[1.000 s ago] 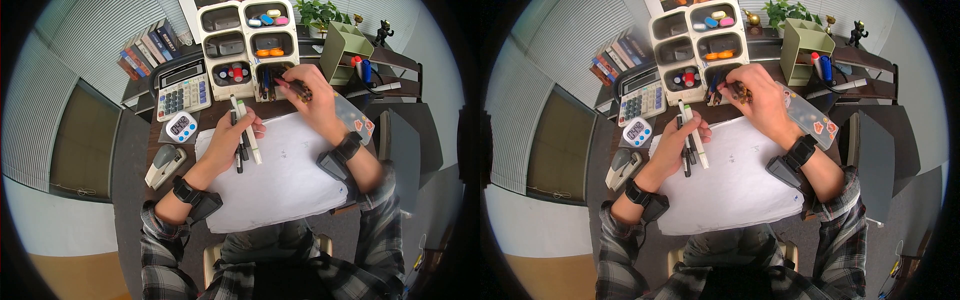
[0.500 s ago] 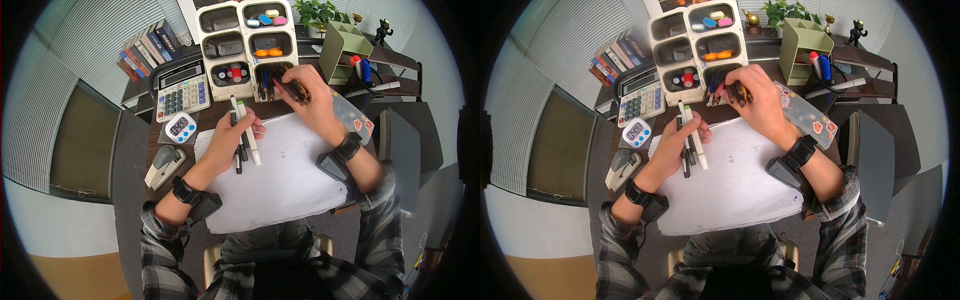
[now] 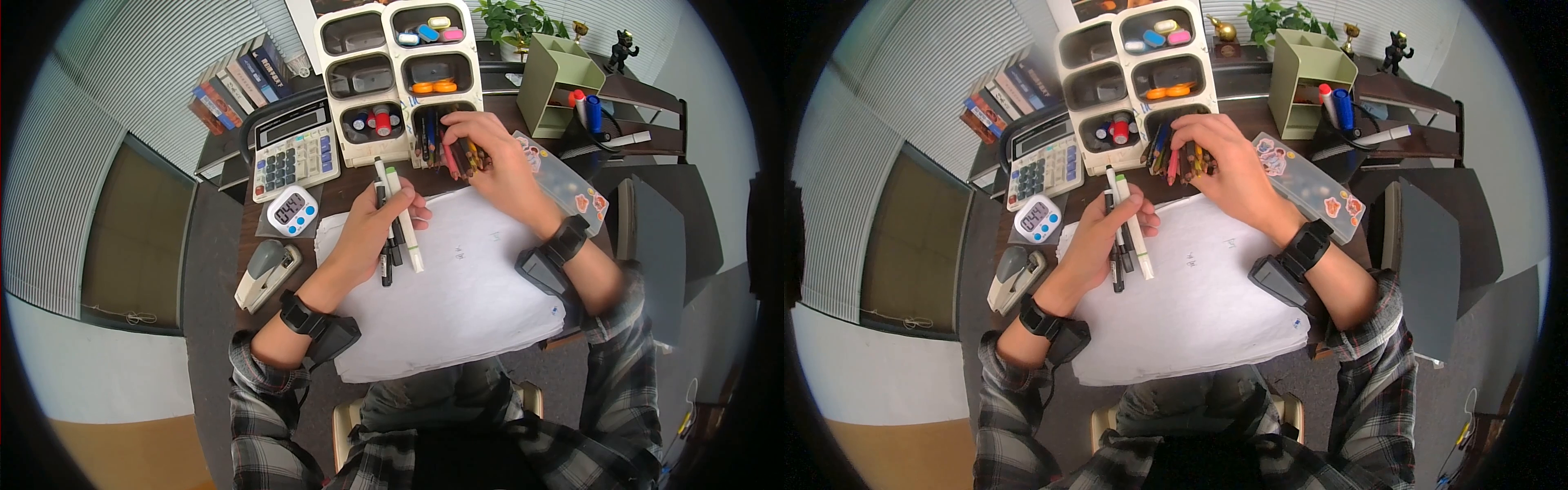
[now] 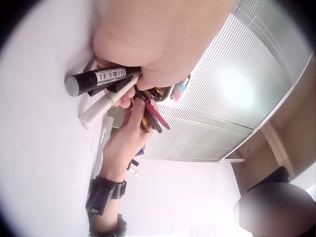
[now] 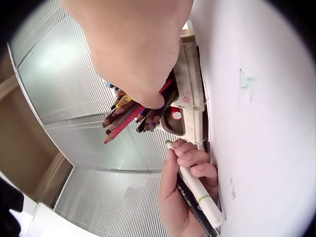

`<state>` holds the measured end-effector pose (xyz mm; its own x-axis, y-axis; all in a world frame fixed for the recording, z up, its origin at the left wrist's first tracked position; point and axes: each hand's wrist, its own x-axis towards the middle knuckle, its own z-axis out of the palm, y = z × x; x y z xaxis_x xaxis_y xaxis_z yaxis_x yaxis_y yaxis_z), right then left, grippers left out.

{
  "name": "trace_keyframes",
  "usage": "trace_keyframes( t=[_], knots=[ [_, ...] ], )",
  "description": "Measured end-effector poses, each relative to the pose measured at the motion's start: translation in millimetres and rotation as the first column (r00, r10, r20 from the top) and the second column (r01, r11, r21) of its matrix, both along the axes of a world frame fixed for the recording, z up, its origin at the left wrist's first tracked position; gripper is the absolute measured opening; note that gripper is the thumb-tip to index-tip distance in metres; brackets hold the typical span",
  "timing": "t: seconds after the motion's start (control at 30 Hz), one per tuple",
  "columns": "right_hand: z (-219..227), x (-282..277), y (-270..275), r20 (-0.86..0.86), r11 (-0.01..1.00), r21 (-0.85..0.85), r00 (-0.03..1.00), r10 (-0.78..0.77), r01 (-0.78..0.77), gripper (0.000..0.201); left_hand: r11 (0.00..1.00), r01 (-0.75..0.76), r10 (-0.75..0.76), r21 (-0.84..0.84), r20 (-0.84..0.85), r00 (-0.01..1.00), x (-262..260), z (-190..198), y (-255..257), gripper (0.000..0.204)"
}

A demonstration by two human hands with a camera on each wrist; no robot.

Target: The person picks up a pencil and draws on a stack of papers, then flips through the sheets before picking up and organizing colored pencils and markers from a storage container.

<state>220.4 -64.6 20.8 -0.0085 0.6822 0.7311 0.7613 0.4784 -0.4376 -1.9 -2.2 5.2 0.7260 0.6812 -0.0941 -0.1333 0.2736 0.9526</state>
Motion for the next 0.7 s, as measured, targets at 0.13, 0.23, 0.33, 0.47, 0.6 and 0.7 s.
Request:
trace_keyframes(
  t=[0.13,0.23,0.33,0.47,0.6,0.7],
  knots=[
    [1.3,-1.1,-2.1,0.006,0.999,-0.043,1.000,0.003,-0.003,0.043,1.000,0.003,-0.003,-0.004,0.002,1.000,-0.1,-0.4,0.0,0.024],
    [0.5,-3.9,-2.4,-0.097,0.998,-0.060,0.995,0.014,-0.020,0.046,1.000,0.008,-0.008,0.000,0.000,1.000,-0.3,0.3,-0.3,0.024],
    [-0.8,-3.0,-1.5,-0.117,0.996,-0.085,0.993,-0.013,0.003,0.051,1.000,0.012,-0.012,0.004,0.001,1.000,-0.8,0.5,0.1,0.023],
    [-2.1,3.5,1.1,0.108,0.995,0.004,0.990,-0.096,0.096,0.056,1.000,0.014,-0.014,0.006,0.000,1.000,-0.4,0.1,-0.4,0.024],
    [-4.5,7.4,2.2,0.239,0.987,0.015,0.958,-0.157,0.158,0.056,1.000,0.017,-0.017,0.001,-0.013,1.000,-0.3,1.6,-0.5,0.024],
    [-3.6,7.3,1.7,0.259,0.985,0.022,0.951,-0.171,0.171,0.055,1.000,0.014,-0.014,-0.004,-0.004,1.000,0.5,2.6,-1.6,0.025]
  ],
)
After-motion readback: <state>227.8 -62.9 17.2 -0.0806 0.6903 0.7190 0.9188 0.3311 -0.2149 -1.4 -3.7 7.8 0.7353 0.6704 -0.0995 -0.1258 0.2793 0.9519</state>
